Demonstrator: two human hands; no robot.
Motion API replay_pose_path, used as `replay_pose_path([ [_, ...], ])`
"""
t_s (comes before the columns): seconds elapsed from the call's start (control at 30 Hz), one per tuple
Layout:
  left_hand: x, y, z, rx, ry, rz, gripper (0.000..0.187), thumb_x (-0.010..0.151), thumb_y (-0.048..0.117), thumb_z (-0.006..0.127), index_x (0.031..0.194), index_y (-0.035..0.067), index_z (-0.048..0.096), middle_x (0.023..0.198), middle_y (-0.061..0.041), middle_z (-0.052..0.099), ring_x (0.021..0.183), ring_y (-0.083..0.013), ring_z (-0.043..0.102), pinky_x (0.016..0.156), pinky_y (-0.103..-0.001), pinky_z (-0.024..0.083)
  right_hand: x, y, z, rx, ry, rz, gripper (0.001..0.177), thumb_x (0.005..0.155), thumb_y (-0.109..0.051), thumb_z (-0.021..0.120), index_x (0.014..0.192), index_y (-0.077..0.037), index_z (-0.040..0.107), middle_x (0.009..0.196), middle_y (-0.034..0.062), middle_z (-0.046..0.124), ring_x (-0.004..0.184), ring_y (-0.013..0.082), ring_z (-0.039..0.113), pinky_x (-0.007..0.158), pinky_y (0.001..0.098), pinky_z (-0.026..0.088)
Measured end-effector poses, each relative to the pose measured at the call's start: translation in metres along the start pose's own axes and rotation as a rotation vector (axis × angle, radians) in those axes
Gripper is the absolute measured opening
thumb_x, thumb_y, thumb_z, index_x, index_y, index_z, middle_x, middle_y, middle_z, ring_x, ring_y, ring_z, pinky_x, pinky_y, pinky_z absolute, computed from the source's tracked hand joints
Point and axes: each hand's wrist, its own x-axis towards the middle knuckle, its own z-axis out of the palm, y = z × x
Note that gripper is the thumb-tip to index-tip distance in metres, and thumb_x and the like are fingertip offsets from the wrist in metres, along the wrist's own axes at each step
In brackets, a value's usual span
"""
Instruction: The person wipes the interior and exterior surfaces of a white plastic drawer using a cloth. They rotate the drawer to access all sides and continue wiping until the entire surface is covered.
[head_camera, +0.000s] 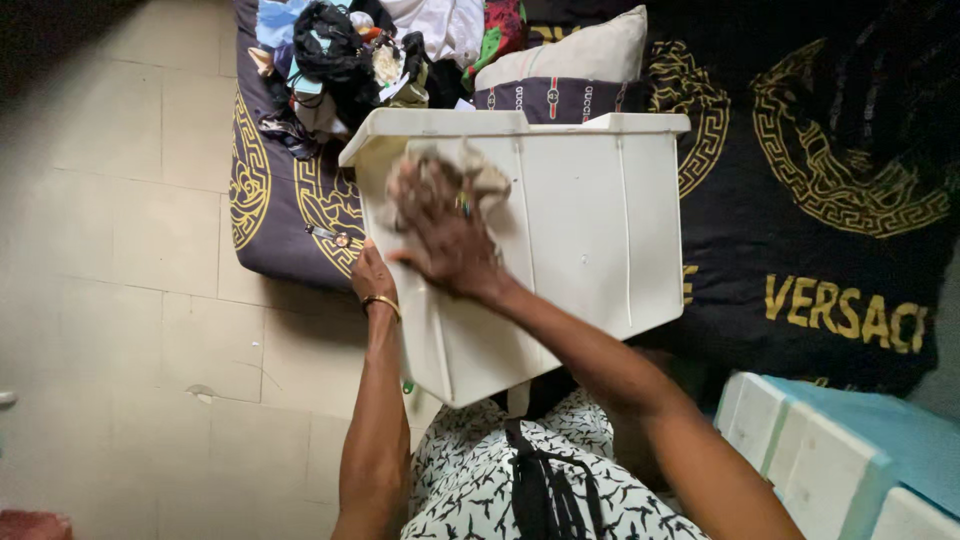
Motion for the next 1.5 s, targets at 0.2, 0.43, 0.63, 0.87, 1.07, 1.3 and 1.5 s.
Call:
replay_pose_path([
  [0.2, 0.02, -0.003, 0.026, 0.082, 0.065, 0.121, 0.066, 0.106, 0.052, 0.041, 0.097, -0.006, 0.071, 0.08, -0.029, 0.065, 0.071, -0.043, 0.059, 0.07, -0.053, 0.045, 0.096, 0.043, 0.002, 0.074, -0.023, 0.29, 0.064, 0.109, -0.054, 0.037, 0.165, -0.024, 0.03, 0.174, 0.005, 0.018, 0.16, 0.0317, 0.018, 0.126, 0.0645, 0.01],
  [0.43, 0.05, -0.013, 0.031, 0.204, -0.028, -0.009, 0.068, 0.107, 0.054, 0.035, 0.106, -0.002, 0.073, 0.101, -0.027, 0.071, 0.094, -0.0471, 0.067, 0.084, -0.055, 0.049, -0.045, -0.031, 0.004, 0.122, 0.034, 0.078, 0.057, 0.109, -0.031, 0.05, 0.16, -0.011, 0.036, 0.171, 0.0154, 0.022, 0.16, 0.0355, 0.019, 0.131, 0.0512, 0.017],
  [0.63, 0.055, 0.007, 0.032, 0.208, -0.062, -0.129, 0.067, 0.105, 0.055, 0.036, 0.116, 0.0, 0.071, 0.113, -0.027, 0.07, 0.107, -0.0466, 0.065, 0.094, -0.054, 0.049, -0.184, -0.064, -0.008, 0.323, -0.006, -0.137, 0.056, 0.1, -0.033, 0.063, 0.149, -0.011, 0.048, 0.161, 0.0168, 0.038, 0.15, 0.0368, 0.033, 0.124, 0.054, 0.031],
  [0.87, 0.047, 0.057, 0.024, 0.134, -0.137, -0.139, 0.066, 0.106, 0.053, 0.034, 0.112, -0.001, 0.069, 0.109, -0.025, 0.071, 0.101, -0.045, 0.067, 0.087, -0.055, 0.051, -0.174, 0.045, -0.073, 0.48, 0.147, 0.817, 0.046, 0.105, -0.027, 0.052, 0.147, -0.011, 0.043, 0.111, 0.0165, 0.07, 0.084, 0.0229, 0.072, 0.069, 0.0369, 0.064],
  [1.07, 0.032, 0.077, 0.032, 0.19, 0.015, 0.196, 0.059, 0.105, 0.045, 0.034, 0.107, -0.001, 0.072, 0.105, -0.024, 0.071, 0.096, -0.0466, 0.066, 0.083, -0.056, 0.05, -0.017, 0.172, -0.079, 0.399, 0.657, 0.448, 0.052, 0.096, -0.025, 0.071, 0.142, -0.009, 0.053, 0.138, 0.0175, 0.06, 0.126, 0.0309, 0.063, 0.104, 0.0413, 0.057],
  [1.3, 0.047, 0.073, 0.03, 0.155, -0.015, 0.095, 0.062, 0.106, 0.051, 0.035, 0.11, 0.002, 0.073, 0.107, -0.025, 0.072, 0.099, -0.0472, 0.066, 0.086, -0.054, 0.05, -0.071, 0.112, 0.003, 0.262, 0.368, 0.404, 0.054, 0.093, 0.001, 0.048, 0.147, 0.001, 0.052, 0.152, 0.0226, 0.053, 0.143, 0.0356, 0.046, 0.119, 0.0448, 0.037],
  [1.5, 0.068, 0.071, 0.033, 0.173, -0.034, 0.031, 0.063, 0.103, 0.055, 0.037, 0.111, 0.005, 0.074, 0.105, -0.025, 0.073, 0.095, -0.045, 0.069, 0.08, -0.053, 0.053, -0.295, 0.049, -0.013, 0.333, 0.22, 0.456, 0.024, 0.072, -0.008, 0.08, 0.096, -0.012, 0.081, 0.114, 0.0092, 0.079, 0.105, 0.0257, 0.075, 0.095, 0.0409, 0.056],
])
